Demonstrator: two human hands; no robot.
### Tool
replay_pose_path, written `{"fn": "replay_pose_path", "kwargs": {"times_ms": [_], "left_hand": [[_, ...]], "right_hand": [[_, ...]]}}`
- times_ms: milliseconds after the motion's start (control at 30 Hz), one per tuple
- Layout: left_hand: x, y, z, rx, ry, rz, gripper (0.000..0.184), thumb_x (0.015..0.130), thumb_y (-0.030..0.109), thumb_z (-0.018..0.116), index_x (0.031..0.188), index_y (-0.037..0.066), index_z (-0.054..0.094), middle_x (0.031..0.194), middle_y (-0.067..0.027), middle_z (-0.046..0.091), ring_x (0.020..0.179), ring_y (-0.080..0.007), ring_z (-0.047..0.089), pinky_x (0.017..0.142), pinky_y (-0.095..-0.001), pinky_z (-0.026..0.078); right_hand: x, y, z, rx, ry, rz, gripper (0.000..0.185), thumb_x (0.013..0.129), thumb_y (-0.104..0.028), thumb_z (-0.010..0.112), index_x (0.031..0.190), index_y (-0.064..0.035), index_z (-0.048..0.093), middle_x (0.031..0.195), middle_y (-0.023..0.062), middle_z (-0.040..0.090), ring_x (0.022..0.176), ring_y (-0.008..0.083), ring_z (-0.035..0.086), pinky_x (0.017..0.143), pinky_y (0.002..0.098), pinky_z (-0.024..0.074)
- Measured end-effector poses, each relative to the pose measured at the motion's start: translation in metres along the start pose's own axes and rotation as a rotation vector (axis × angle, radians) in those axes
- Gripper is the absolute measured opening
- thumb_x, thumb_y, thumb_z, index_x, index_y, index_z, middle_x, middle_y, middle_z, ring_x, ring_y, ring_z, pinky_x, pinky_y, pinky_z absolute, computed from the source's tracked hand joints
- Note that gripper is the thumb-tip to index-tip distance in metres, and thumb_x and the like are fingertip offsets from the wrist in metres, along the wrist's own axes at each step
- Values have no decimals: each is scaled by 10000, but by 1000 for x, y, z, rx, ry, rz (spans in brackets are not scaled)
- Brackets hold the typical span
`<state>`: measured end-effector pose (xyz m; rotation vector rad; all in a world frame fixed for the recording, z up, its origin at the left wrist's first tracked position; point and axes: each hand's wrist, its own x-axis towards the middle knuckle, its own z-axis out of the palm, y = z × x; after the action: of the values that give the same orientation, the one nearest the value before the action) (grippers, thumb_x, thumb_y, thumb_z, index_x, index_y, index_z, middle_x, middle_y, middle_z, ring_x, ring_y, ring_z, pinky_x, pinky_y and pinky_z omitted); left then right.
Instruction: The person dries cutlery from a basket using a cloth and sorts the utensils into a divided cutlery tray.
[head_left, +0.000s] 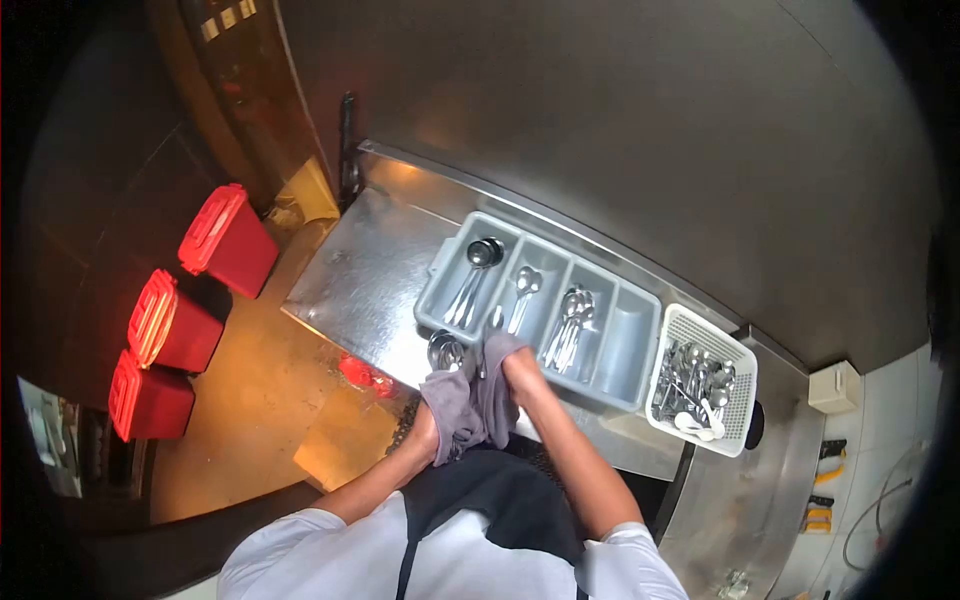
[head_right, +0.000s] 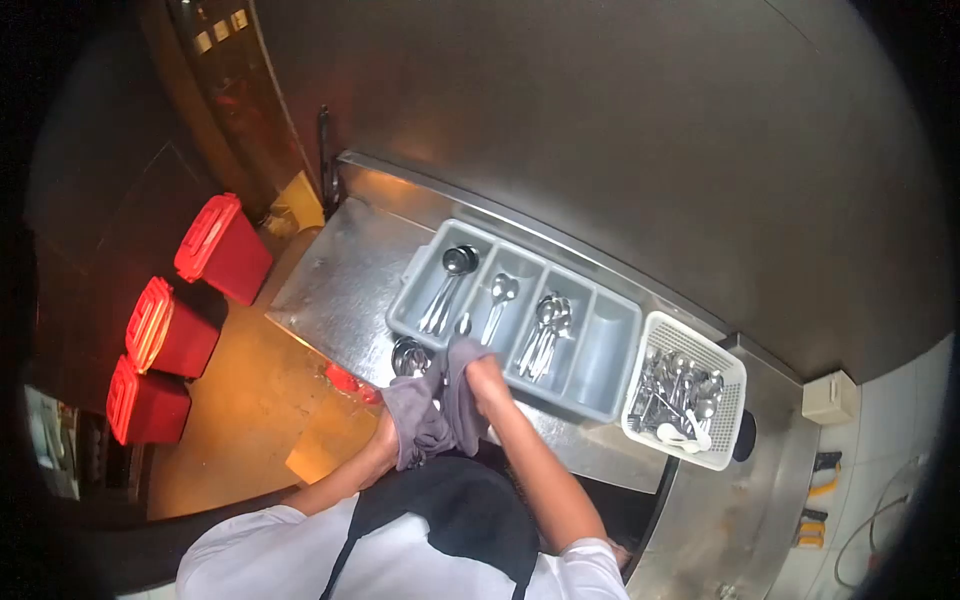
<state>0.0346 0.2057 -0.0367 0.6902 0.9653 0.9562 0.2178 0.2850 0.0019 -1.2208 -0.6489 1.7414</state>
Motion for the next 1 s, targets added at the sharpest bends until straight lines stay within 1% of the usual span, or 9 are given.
{"fn": "replay_pose_path", "kwargs": {"times_ms": [100,267,533,633,667,733,800,867,1000], "left_hand": [[-2,2,-5,8,23,151,173,1033,158,537,1141,66,638,988,-24,652,834,-132,646,706,-285,557],[-18,42,11,-62,40,-14,216,1017,158,567,1150,17,660,962,-44,683,838,-128,662,732,-287,555],[-24,36,22,112,50,137,211,1003,137,583,1121,-1,691,1029,-52,707,941,-139,656,839,-290,532],[-18,21,15,125,87,151,196,996,126,573,1085,-2,692,998,-50,703,918,-139,652,820,-288,529],[-16,14,7,108,105,117,194,994,123,570,1077,-1,693,989,-50,701,909,-138,650,811,-288,528],[-18,16,7,72,151,100,199,990,116,552,1073,7,695,973,-46,694,883,-135,645,780,-288,531],[-25,24,12,29,190,112,200,998,129,554,1086,13,691,971,-41,692,880,-129,645,769,-285,533],[-34,31,12,-21,232,96,204,1007,145,556,1101,20,687,972,-37,690,882,-124,647,765,-285,536],[-38,27,2,-137,220,44,238,1039,182,532,1182,29,645,1049,-50,686,942,-139,661,822,-303,555]], "right_hand": [[25,-23,14,211,-124,80,293,1024,-311,571,1113,-38,630,1013,99,688,834,205,693,727,356,592],[-10,-3,33,-662,-220,-437,407,965,-183,620,1317,15,575,1227,139,666,1217,258,597,1044,367,446],[2,2,20,-325,301,-610,220,970,-130,589,1108,24,664,1102,174,688,1056,263,656,896,382,507],[29,73,-4,-780,427,-446,289,1005,-227,552,1122,22,639,1047,213,671,1034,325,658,906,419,505],[16,71,8,-1095,309,-527,319,1007,-249,527,1146,23,620,1036,232,660,1033,362,651,906,446,498],[-19,73,38,-669,140,-732,289,959,-224,512,1083,6,636,970,235,651,977,421,631,866,506,479],[11,84,23,-853,94,-879,254,918,-188,544,1064,-7,645,937,218,650,942,413,625,838,501,475],[24,43,26,-1164,-81,-446,336,1054,-286,458,1165,-15,621,1107,129,656,1104,284,610,966,400,476],[51,-17,48,3,-91,153,430,1057,-405,496,1072,-10,666,1048,124,694,949,238,677,812,385,566]]}}
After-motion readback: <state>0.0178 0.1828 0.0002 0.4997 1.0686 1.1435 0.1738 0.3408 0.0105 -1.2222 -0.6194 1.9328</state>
